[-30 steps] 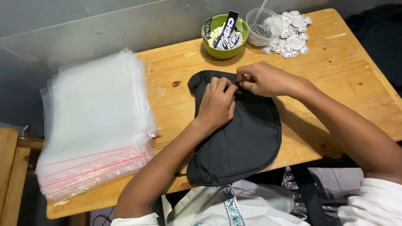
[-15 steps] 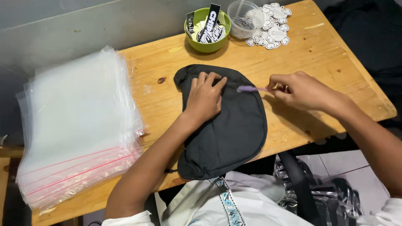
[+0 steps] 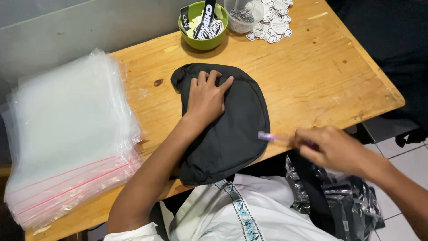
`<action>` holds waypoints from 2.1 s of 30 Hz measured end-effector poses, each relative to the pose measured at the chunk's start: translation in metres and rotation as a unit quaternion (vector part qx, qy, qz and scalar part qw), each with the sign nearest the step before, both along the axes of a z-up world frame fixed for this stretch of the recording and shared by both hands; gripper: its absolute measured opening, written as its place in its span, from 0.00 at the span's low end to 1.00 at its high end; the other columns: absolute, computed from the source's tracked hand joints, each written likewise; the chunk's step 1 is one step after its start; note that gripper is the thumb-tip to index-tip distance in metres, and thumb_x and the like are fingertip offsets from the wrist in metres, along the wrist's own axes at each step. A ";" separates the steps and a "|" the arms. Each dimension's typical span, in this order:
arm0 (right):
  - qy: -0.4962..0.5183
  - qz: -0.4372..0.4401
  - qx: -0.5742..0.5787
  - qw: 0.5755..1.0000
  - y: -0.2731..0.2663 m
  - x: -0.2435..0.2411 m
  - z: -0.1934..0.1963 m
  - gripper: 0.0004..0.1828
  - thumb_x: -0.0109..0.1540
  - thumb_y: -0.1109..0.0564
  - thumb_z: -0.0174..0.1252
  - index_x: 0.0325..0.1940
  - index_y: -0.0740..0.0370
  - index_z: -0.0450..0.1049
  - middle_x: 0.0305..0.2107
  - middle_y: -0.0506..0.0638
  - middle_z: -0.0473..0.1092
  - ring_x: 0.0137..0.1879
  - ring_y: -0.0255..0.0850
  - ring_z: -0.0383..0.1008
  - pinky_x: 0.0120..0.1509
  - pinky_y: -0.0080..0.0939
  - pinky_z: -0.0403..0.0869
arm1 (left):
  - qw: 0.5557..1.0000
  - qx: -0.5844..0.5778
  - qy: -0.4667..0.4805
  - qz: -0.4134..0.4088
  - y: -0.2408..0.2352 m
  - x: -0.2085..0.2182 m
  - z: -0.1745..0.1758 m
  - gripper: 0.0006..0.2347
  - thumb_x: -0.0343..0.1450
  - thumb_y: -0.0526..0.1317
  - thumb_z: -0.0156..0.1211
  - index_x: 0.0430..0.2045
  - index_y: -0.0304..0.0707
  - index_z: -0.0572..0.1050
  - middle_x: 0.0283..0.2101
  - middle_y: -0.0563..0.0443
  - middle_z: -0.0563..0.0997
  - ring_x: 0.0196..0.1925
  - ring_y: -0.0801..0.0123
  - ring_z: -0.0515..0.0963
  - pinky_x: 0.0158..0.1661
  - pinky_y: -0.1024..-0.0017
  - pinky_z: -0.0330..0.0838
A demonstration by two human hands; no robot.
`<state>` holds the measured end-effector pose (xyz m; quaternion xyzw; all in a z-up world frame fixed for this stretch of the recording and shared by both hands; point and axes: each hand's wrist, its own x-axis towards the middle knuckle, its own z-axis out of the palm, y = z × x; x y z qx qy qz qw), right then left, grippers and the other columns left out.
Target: The person removes a black bag from a plastic bag, cleans it with a toothbrush, and attaches a keychain. They then place the bag back into a plastic bag and seal it.
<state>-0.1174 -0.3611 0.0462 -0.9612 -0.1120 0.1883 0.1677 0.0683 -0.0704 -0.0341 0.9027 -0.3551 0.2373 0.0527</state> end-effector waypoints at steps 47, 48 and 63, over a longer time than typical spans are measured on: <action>-0.352 0.151 0.095 0.919 0.037 -0.007 -0.014 0.01 0.59 0.56 0.60 0.32 0.51 0.75 0.22 0.40 0.71 0.19 0.38 0.71 0.23 0.38 0.71 | 0.883 -0.193 0.378 -0.201 0.030 -0.108 0.048 0.11 0.74 0.38 0.41 0.28 0.39 0.74 0.22 0.44 0.74 0.38 0.50 0.78 0.39 0.60 0.71; -0.340 0.123 0.038 0.932 0.020 0.000 -0.017 0.08 0.60 0.55 0.61 0.43 0.50 0.75 0.25 0.41 0.72 0.18 0.35 0.69 0.20 0.36 0.71 | 0.872 -0.186 0.414 -0.182 0.032 -0.108 0.054 0.11 0.76 0.39 0.40 0.23 0.39 0.65 0.21 0.47 0.69 0.34 0.57 0.72 0.36 0.61 0.65; -0.268 -0.147 0.019 0.952 -0.012 -0.028 0.001 0.06 0.66 0.55 0.56 0.45 0.55 0.75 0.27 0.47 0.75 0.31 0.46 0.75 0.36 0.46 0.67 | 0.941 0.009 0.133 -0.311 -0.043 -0.054 0.045 0.19 0.63 0.29 0.53 0.49 0.48 0.71 0.54 0.46 0.70 0.42 0.50 0.68 0.30 0.57 0.64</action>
